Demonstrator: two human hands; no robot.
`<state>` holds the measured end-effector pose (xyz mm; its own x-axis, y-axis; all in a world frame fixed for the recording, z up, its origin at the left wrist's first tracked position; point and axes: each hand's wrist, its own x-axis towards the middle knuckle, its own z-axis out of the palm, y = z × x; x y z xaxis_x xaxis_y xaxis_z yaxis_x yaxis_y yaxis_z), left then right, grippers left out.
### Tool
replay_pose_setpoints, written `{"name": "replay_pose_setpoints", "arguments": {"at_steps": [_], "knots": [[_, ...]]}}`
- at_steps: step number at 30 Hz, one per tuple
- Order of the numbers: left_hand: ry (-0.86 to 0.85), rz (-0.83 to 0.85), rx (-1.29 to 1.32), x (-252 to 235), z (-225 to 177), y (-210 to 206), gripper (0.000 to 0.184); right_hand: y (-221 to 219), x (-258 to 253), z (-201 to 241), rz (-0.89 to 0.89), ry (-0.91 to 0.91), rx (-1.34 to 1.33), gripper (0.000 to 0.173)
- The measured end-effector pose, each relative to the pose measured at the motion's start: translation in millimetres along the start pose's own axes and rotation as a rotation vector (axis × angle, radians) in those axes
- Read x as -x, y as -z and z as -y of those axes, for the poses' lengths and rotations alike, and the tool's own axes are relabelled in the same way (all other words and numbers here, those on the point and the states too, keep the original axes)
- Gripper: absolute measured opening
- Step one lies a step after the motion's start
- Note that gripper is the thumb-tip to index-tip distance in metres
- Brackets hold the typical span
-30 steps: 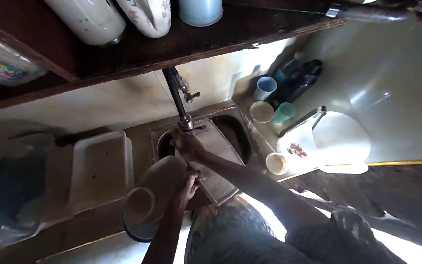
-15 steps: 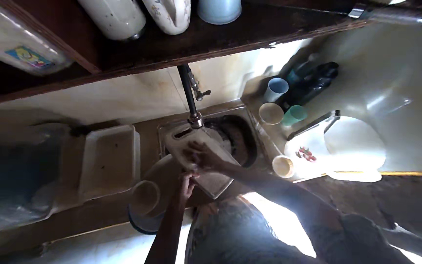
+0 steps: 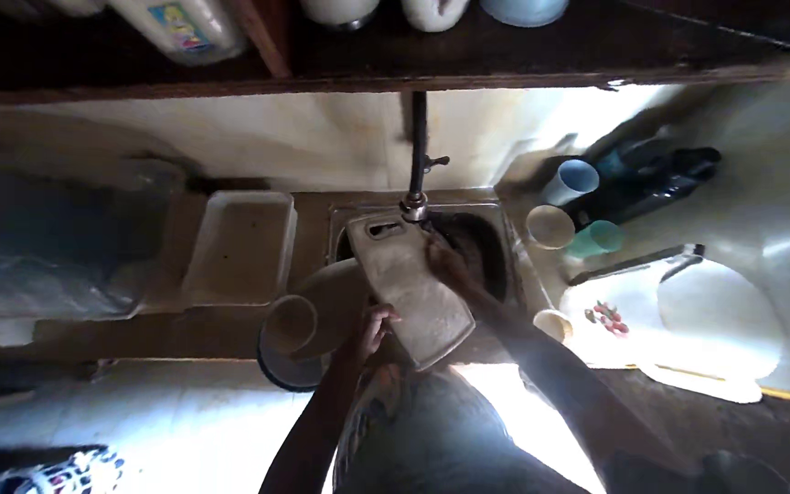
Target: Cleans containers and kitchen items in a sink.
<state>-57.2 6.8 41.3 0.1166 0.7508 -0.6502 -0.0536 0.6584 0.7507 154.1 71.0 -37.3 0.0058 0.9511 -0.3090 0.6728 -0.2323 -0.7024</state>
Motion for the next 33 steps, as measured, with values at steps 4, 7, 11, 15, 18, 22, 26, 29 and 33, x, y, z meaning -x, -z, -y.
{"name": "replay_pose_setpoints", "arguments": {"at_steps": [4, 7, 11, 15, 18, 22, 26, 29, 33], "knots": [[-0.044, 0.009, -0.039, 9.6, -7.9, 23.7, 0.021, 17.1, -16.3, -15.3, 0.14, -0.326, -0.425, 0.053], [-0.02, -0.027, -0.04, 5.7, -12.2, 36.4, 0.016, 19.7, -10.8, -5.7, 0.176, -0.385, -0.429, 0.057], [-0.053, -0.002, -0.009, -0.9, 11.9, 45.2, 0.024, 15.1, -1.8, 14.0, 0.111, -0.377, -0.341, 0.054], [-0.005, -0.041, -0.02, -4.4, 11.3, 51.4, 0.032, 12.4, -7.9, 6.1, 0.191, -0.407, -0.425, 0.05], [-0.108, -0.1, -0.283, -4.6, -1.1, 77.4, 0.041, 14.5, -2.0, 7.0, 0.189, -0.367, -0.623, 0.04], [-0.229, -0.598, -0.717, -11.5, 29.8, 140.5, 0.05, 18.0, 0.9, 8.6, 0.094, -0.358, -0.685, 0.037], [-0.023, -0.717, -0.936, -24.7, 68.2, 198.1, 0.053, 5.2, 7.8, 23.9, 0.044, -0.394, -0.708, 0.038], [0.13, -0.613, -0.841, -18.4, 59.2, 209.8, 0.044, -14.9, 16.7, 47.5, 0.065, -0.423, -0.674, 0.031], [0.104, -0.73, -0.499, -6.3, 48.2, 214.1, 0.038, -55.1, 39.9, 71.1, 0.153, -0.397, -0.758, 0.041]]}}
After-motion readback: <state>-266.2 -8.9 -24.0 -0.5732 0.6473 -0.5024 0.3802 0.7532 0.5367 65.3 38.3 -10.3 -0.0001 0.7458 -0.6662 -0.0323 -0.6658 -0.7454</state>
